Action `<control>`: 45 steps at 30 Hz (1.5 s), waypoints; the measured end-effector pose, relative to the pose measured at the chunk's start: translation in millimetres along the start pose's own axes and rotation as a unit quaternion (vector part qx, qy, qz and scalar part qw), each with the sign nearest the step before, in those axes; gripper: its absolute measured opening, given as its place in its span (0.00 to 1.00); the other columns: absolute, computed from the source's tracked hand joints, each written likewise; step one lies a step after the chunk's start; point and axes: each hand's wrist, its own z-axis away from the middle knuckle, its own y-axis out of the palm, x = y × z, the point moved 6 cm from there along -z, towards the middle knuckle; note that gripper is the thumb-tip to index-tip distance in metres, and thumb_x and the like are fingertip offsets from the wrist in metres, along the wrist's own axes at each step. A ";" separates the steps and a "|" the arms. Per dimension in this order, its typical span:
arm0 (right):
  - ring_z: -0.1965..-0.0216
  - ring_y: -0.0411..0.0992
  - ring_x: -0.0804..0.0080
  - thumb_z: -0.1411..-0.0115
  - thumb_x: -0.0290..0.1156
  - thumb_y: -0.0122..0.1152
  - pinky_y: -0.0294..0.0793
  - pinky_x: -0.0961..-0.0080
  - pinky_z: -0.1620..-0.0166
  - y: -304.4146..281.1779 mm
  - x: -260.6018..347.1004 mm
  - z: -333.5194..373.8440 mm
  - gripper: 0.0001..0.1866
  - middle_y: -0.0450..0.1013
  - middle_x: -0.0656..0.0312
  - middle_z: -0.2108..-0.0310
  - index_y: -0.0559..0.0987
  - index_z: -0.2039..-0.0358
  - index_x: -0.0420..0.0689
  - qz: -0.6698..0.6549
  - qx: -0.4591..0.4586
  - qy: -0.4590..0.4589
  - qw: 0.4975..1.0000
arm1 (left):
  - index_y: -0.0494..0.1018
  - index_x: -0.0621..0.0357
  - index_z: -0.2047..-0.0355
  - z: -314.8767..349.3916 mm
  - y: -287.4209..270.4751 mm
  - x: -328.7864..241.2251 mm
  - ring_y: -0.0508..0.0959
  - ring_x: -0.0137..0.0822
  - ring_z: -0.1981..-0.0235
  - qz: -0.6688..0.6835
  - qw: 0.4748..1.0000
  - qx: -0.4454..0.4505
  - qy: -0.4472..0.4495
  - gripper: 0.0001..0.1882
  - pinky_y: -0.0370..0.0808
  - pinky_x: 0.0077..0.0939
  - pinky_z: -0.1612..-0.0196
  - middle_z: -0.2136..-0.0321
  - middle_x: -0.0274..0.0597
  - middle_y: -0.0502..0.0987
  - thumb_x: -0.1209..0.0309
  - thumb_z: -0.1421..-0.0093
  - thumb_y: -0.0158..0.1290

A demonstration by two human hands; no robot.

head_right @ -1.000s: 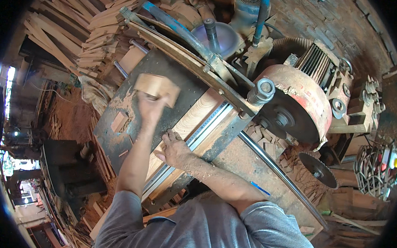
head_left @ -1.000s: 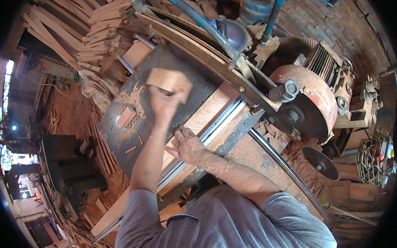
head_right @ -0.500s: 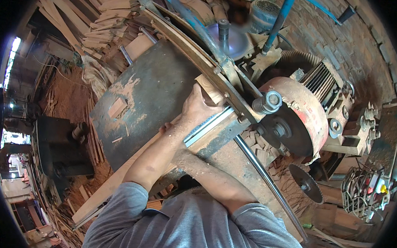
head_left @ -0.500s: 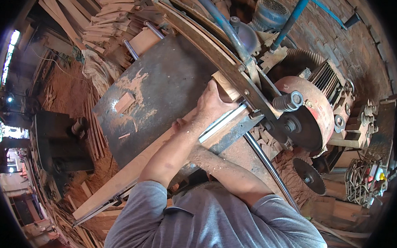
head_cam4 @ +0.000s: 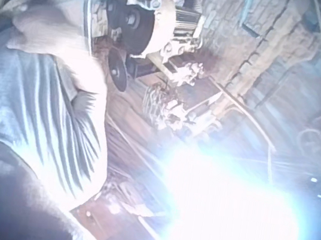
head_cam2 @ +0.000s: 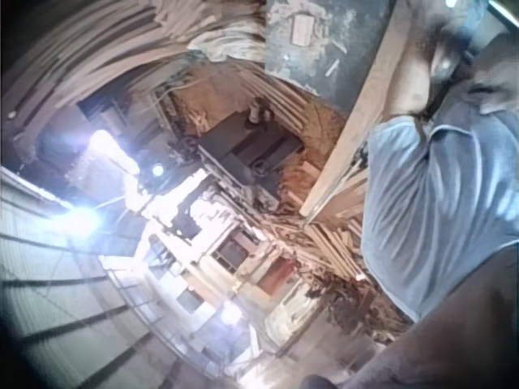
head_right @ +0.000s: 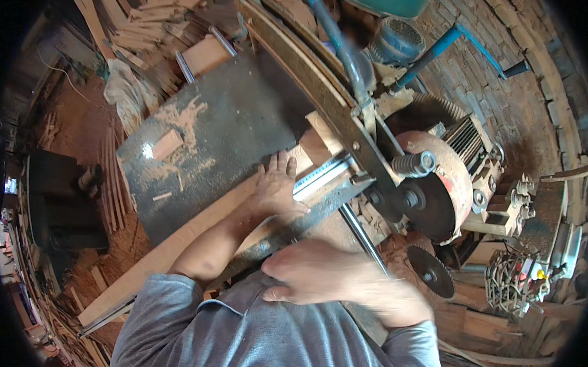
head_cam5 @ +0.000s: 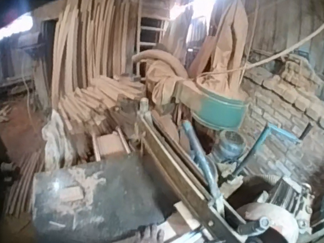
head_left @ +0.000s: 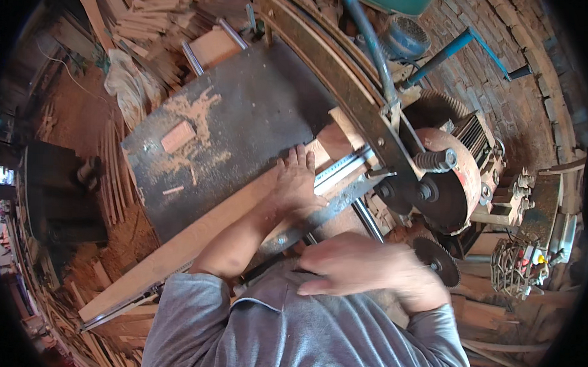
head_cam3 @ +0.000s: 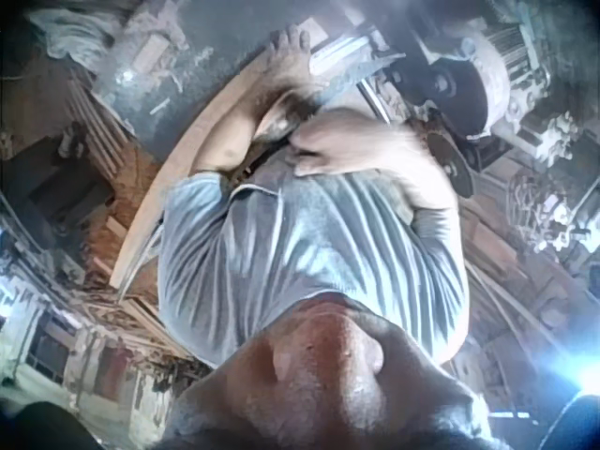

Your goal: The person cuts a long wooden plank on a circular saw, then moves to a planer to smooth the plank. They handle the wood with both hands, feed it through the machines, and stack the finished pieces.

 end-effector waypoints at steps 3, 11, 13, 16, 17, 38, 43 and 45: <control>0.66 0.80 0.63 0.37 0.50 0.73 0.79 0.63 0.63 -159.5 19.5 68.3 0.24 0.80 0.58 0.65 0.81 0.57 0.40 0.197 -0.465 0.025 0.863 | 0.50 0.75 0.26 3.6 3.6 2.3 0.52 0.66 0.24 0.019 0.997 -0.075 0.008 0.70 0.56 0.66 0.27 0.26 0.71 0.50 0.39 0.54 0.71; 0.74 0.70 0.75 0.38 0.51 0.74 0.68 0.70 0.70 -316.2 -70.6 13.3 0.24 0.74 0.67 0.73 0.79 0.61 0.42 -0.246 -0.590 -0.019 0.769 | 0.60 0.73 0.29 1.9 4.5 6.0 0.57 0.59 0.27 0.031 0.990 -0.130 0.037 0.63 0.61 0.62 0.31 0.27 0.67 0.54 0.37 0.51 0.70; 0.78 0.57 0.84 0.36 0.41 0.74 0.57 0.79 0.72 -283.1 -55.8 70.0 0.16 0.62 0.75 0.79 0.75 0.69 0.47 -0.235 -0.650 -0.041 0.722 | 0.60 0.72 0.28 1.5 6.0 7.2 0.52 0.60 0.24 0.070 0.994 -0.086 0.023 0.60 0.56 0.63 0.27 0.25 0.68 0.51 0.39 0.48 0.68; 0.81 0.52 0.84 0.27 0.30 0.59 0.53 0.77 0.72 -203.9 -58.0 154.9 0.18 0.55 0.75 0.83 0.67 0.77 0.51 -0.378 -0.728 -0.128 0.558 | 0.52 0.66 0.23 0.5 5.0 8.5 0.46 0.62 0.21 0.085 0.995 -0.056 -0.002 0.64 0.50 0.63 0.23 0.22 0.65 0.43 0.36 0.46 0.66; 0.81 0.52 0.82 0.26 0.29 0.57 0.55 0.74 0.71 -188.2 -56.9 166.8 0.21 0.54 0.74 0.83 0.65 0.78 0.52 -0.350 -0.734 -0.223 0.537 | 0.52 0.65 0.23 0.1 3.4 8.6 0.46 0.61 0.21 0.083 0.994 -0.068 0.000 0.64 0.49 0.63 0.23 0.22 0.65 0.43 0.36 0.46 0.66; 0.81 0.51 0.80 0.27 0.31 0.60 0.55 0.73 0.70 -200.7 -79.1 182.2 0.23 0.53 0.74 0.84 0.65 0.81 0.52 -0.334 -0.694 -0.208 0.603 | 0.67 0.42 0.27 189.7 58.1 115.1 0.55 0.55 0.24 0.078 0.963 -0.201 -0.164 0.56 0.46 0.57 0.22 0.25 0.51 0.56 0.36 0.55 0.71; 0.81 0.51 0.80 0.27 0.31 0.61 0.55 0.73 0.71 -207.9 -75.3 179.6 0.22 0.54 0.74 0.84 0.66 0.80 0.52 -0.323 -0.670 -0.228 0.628 | 0.68 0.42 0.27 192.7 59.4 111.9 0.56 0.54 0.24 0.072 0.960 -0.215 -0.165 0.56 0.46 0.54 0.21 0.25 0.50 0.59 0.35 0.54 0.70; 0.81 0.52 0.79 0.27 0.32 0.60 0.56 0.73 0.70 -209.1 -75.3 179.3 0.23 0.54 0.74 0.84 0.66 0.81 0.52 -0.314 -0.668 -0.230 0.634 | 0.68 0.41 0.28 194.0 59.4 111.7 0.57 0.54 0.24 0.069 0.959 -0.220 -0.164 0.55 0.46 0.53 0.21 0.25 0.50 0.60 0.34 0.53 0.69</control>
